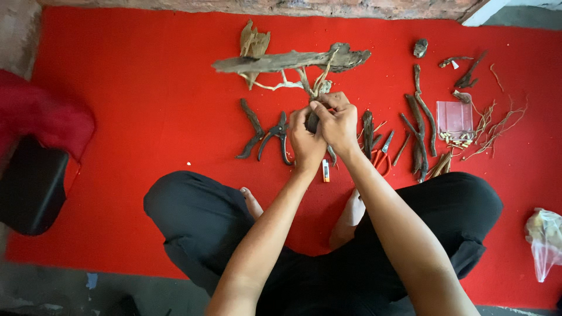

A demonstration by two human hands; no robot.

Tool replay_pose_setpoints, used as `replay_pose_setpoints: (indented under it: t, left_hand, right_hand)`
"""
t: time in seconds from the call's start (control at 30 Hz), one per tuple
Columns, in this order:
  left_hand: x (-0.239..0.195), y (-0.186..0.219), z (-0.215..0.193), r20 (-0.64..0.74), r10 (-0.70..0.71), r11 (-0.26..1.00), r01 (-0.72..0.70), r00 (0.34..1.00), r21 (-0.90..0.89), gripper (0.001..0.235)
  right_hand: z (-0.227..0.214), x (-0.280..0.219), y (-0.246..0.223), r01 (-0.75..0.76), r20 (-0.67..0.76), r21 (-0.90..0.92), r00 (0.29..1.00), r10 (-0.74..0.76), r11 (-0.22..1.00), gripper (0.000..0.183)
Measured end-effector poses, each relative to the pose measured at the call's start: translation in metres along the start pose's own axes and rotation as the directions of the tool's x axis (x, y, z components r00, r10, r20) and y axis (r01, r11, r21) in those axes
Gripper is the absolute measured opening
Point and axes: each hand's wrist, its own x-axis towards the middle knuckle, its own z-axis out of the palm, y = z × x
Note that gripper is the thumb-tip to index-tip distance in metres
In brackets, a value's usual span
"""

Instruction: The person sits on a red mat and assembles a driftwood structure. They apply glue to a branch and attach it to a larger piece of wood. They then use thin twigs to tie and secure the pieces together.

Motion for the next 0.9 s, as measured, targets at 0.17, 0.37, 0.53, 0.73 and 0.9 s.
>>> replay_pose_setpoints:
  t: [0.17, 0.37, 0.53, 0.73, 0.9]
  left_hand:
    - [-0.001, 0.03, -0.007, -0.037, 0.0, 0.998, -0.003, 0.999, -0.061, 0.042]
    - [-0.02, 0.037, -0.026, 0.019, -0.187, 0.954, 0.187, 0.982, -0.233, 0.034]
    - [-0.033, 0.041, -0.038, 0.104, -0.34, 0.898, 0.356, 0.934, -0.258, 0.013]
    - [-0.019, 0.042, -0.045, 0.328, -0.627, 0.463, 0.677, 0.706, -0.572, 0.08]
    - [-0.009, 0.059, -0.046, 0.393, -0.362, 0.548, 0.534, 0.845, -0.643, 0.074]
  right_hand:
    - [-0.008, -0.001, -0.005, 0.069, 0.005, 0.001, 0.998, -0.069, 0.998, 0.009]
    - [-0.02, -0.001, -0.046, -0.03, 0.03, 0.189, 0.999, 0.025, 0.982, 0.007]
    - [-0.031, 0.002, -0.048, -0.1, 0.104, 0.353, 0.992, 0.068, 0.93, 0.009]
    - [-0.036, -0.015, -0.107, -0.225, 0.167, 0.607, 0.974, 0.155, 0.762, 0.012]
    - [-0.041, -0.02, -0.08, -0.254, 0.207, 0.674, 0.966, 0.153, 0.694, 0.018]
